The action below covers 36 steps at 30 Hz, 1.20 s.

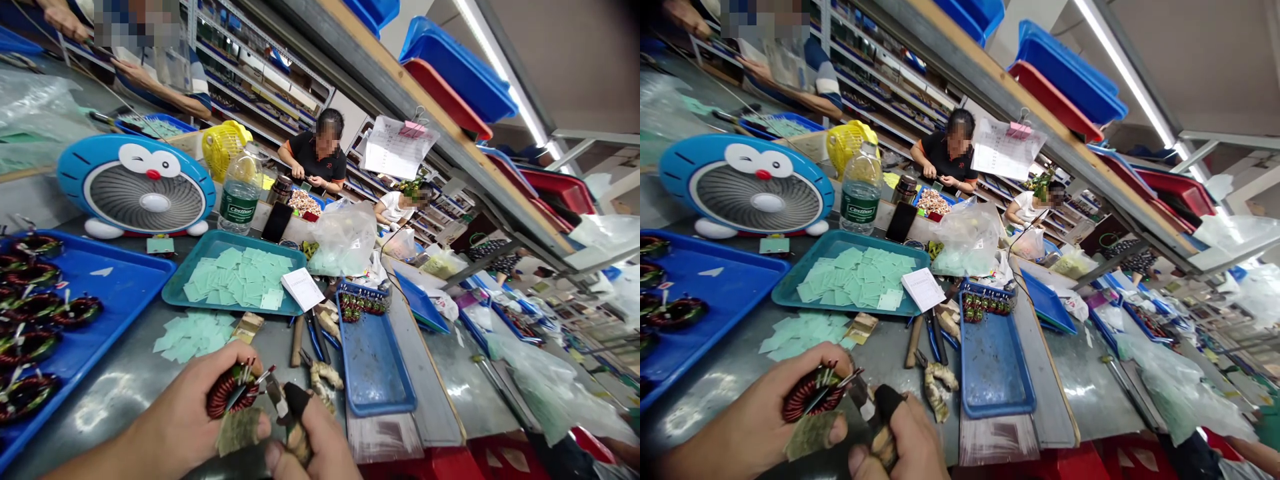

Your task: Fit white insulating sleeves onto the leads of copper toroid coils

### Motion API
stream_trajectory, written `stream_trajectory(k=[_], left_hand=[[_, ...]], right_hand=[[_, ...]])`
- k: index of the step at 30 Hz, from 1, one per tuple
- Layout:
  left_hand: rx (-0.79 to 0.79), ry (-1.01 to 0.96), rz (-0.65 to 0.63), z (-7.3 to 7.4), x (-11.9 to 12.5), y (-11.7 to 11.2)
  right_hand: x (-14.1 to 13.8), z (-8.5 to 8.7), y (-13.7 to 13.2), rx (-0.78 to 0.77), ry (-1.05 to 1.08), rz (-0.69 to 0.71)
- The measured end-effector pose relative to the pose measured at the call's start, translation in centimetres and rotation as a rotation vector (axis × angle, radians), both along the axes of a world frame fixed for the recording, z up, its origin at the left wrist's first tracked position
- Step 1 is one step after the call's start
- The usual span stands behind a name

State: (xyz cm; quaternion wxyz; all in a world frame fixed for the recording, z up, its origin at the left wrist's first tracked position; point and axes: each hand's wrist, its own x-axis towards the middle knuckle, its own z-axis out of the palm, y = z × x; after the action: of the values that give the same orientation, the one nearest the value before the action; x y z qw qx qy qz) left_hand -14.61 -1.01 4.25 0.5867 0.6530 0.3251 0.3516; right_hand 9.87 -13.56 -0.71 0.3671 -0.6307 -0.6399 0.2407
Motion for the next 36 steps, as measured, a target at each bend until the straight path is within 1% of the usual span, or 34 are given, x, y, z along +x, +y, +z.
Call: stream_trajectory(k=[2, 5, 7, 9, 11, 14, 18, 22, 25, 27, 31, 34, 36], left_hand=[[-0.003, 0.004, -0.018, -0.1, 0.2, 0.0], [0.005, 0.018, -0.046, -0.1, 0.4, 0.1], [0.014, 0.023, -0.056, 0.0, 0.5, 0.1], [0.032, 0.034, -0.055, 0.2, 0.7, 0.1], [0.068, 0.056, -0.047, 0.4, 0.9, 0.1], [0.152, 0.091, -0.016, 0.5, 1.0, 0.2], [0.239, 0.101, 0.049, 0.1, 1.0, 0.3], [0.243, 0.117, 0.08, -0.8, 1.0, 0.4], [0.191, 0.127, 0.128, -1.5, 0.9, 0.6], [0.134, 0.12, 0.145, -1.9, 0.7, 0.8], [0.076, 0.086, 0.098, -2.1, -0.2, 1.1], [0.059, 0.069, 0.113, -2.4, -0.7, 1.0], [0.014, 0.056, 0.102, -2.5, -0.8, 0.8]], right_hand=[[0.3, 0.9, 0.7, -0.011, 0.033, 0.047], [0.7, 2.8, 1.8, -0.047, 0.094, 0.173], [1.0, 3.7, 2.3, -0.047, 0.089, 0.241], [1.2, 4.1, 2.7, -0.03, 0.04, 0.271], [1.3, 4.0, 2.8, 0.003, -0.037, 0.248], [1.0, 3.5, 2.8, 0.053, -0.17, 0.172], [0.5, 3.2, 2.5, 0.104, -0.312, 0.099], [0.3, 3.6, 3.0, 0.197, -0.418, 0.104], [0.0, 3.7, 4.0, 0.299, -0.511, 0.063], [-0.3, 3.7, 4.5, 0.315, -0.492, 0.061], [0.1, 4.0, 4.4, 0.247, -0.325, 0.175], [1.4, 4.3, 4.0, 0.276, -0.315, 0.212], [2.2, 4.5, 4.0, 0.287, -0.337, 0.23]])
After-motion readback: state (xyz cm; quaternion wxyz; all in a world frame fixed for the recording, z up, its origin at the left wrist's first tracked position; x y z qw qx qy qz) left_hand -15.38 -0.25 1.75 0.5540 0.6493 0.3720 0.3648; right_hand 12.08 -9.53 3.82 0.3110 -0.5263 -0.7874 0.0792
